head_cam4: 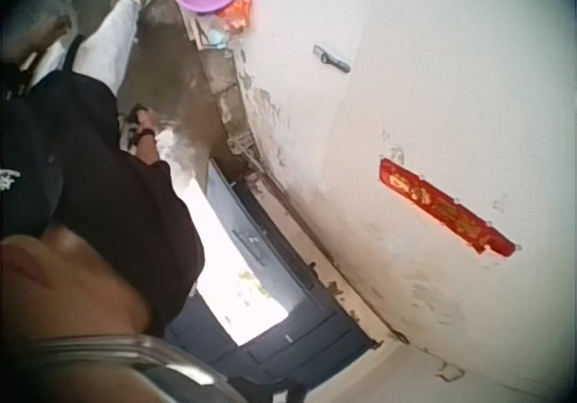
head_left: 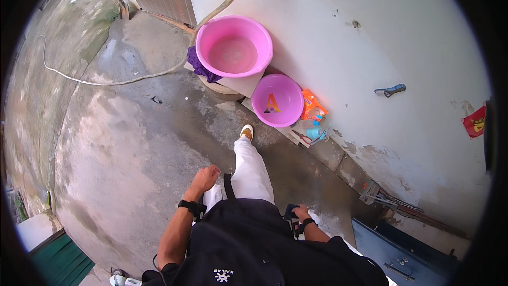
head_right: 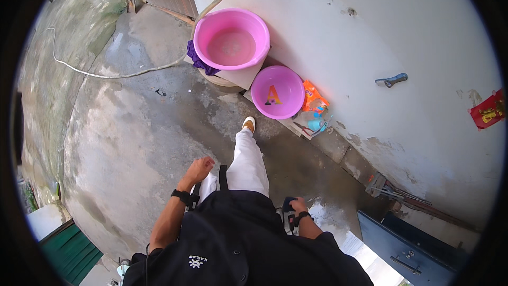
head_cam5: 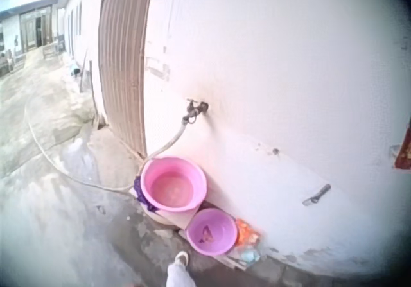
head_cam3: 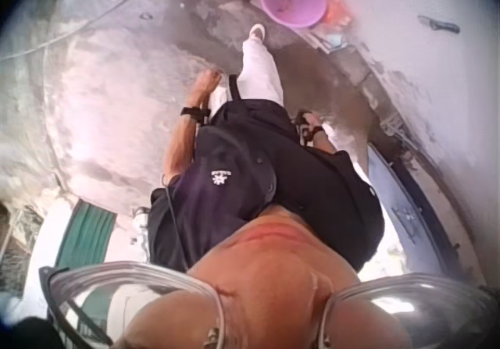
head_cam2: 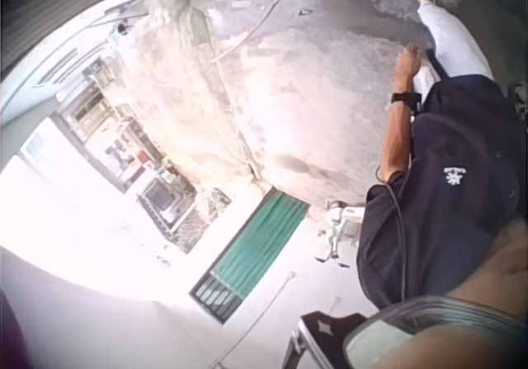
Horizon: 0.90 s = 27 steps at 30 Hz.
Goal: The person washes a cloth in a basin, wipes the surfaces of a white metal shelving unit by hand, and organizes papers and a yellow roll on the shelves.
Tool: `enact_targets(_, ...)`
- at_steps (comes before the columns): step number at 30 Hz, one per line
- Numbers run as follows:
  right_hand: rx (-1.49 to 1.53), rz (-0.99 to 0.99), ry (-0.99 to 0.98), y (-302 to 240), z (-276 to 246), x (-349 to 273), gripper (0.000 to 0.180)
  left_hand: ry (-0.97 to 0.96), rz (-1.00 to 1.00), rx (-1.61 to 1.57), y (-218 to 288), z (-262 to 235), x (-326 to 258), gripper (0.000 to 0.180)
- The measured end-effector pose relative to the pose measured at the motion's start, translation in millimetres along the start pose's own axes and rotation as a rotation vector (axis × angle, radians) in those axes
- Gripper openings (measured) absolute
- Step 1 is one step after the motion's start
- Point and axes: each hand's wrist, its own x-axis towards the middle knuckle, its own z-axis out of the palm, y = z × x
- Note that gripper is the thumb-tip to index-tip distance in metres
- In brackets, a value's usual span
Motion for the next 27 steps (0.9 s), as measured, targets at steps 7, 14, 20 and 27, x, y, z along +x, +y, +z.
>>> enact_targets(7, 0.424, -0.706, 0.058, -495, -247, 239, 0.042, 0.206, -0.019, -0.386, 130, -123, 206, 0.032)
enact_targets(14, 0.532, -0.824, -0.101, -761, -285, 275, 0.047, 0.308, -0.028, -0.938, 114, -257, 420, 0.044)
enact_targets(20, 0.800, -0.622, -0.219, -826, -292, 422, 0.042, 0.130, -0.045, -1.188, 57, -331, 555, 0.036)
enact_targets(27, 0.765, -0.406, 0.203, -821, -284, 443, 0.040, -0.247, -0.017, -1.100, 45, -344, 565, 0.042)
